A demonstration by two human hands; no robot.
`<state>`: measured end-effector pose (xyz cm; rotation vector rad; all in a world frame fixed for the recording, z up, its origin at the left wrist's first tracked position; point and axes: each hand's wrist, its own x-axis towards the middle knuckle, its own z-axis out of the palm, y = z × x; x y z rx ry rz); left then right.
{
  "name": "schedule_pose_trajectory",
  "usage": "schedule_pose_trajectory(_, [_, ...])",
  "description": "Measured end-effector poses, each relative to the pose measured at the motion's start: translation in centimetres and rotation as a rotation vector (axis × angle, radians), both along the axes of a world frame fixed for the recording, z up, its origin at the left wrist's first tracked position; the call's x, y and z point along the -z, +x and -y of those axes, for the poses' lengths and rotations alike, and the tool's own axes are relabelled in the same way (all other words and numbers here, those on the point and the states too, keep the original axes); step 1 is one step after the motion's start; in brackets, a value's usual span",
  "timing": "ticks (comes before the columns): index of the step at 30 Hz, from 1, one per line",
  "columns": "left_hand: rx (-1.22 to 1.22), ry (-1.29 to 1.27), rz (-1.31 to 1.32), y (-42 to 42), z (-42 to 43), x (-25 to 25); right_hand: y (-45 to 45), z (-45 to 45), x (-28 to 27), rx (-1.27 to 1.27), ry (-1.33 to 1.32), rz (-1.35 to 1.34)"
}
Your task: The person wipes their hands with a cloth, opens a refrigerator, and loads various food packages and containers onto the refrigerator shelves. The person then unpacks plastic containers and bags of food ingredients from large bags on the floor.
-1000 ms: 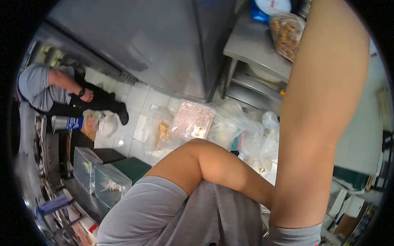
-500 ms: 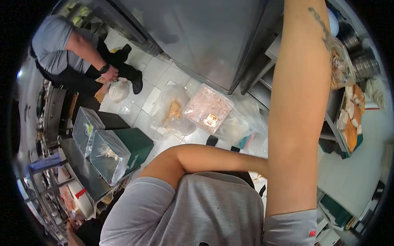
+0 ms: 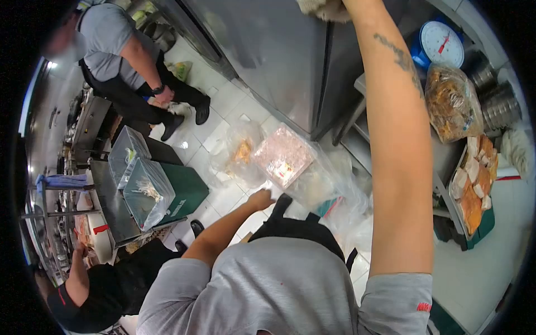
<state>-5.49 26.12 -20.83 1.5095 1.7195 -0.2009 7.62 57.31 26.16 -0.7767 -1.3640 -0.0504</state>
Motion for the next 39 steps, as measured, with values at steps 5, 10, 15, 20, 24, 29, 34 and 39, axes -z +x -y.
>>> schedule_pose_trajectory(5, [-0.207,-0.070,-0.114,-4.2,6.1,3.4,6.9,-1.0,4.5,-0.194,-0.217,0.048])
schedule_pose_trajectory(10, [-0.271,-0.121,-0.110,-5.2,9.3,4.3,15.9,-1.2,8.9,0.031,-0.364,0.092])
schedule_pose_trajectory(15, [-0.181,-0.074,0.007,-3.9,6.8,3.4,23.3,-1.5,17.7,0.548,-0.587,0.636])
schedule_pose_trajectory(20, [-0.211,0.096,0.134,-5.7,4.1,6.1,28.0,0.2,29.4,0.659,-0.348,0.925])
schedule_pose_trajectory(24, [-0.260,0.064,0.144,-9.7,3.4,4.9,24.0,1.7,29.6,0.672,-0.501,0.502])
schedule_pose_trajectory(29, [-0.288,-0.129,-0.015,-16.8,5.1,8.4,6.9,5.2,22.7,0.117,-0.566,0.288])
schedule_pose_trajectory(34, [-0.336,-0.091,-0.012,-22.1,4.8,8.3,-3.8,2.5,22.7,0.297,-0.292,0.206])
schedule_pose_trajectory(39, [-0.429,0.015,0.088,-25.5,4.2,5.8,-5.7,-0.8,25.8,0.625,-0.110,0.081])
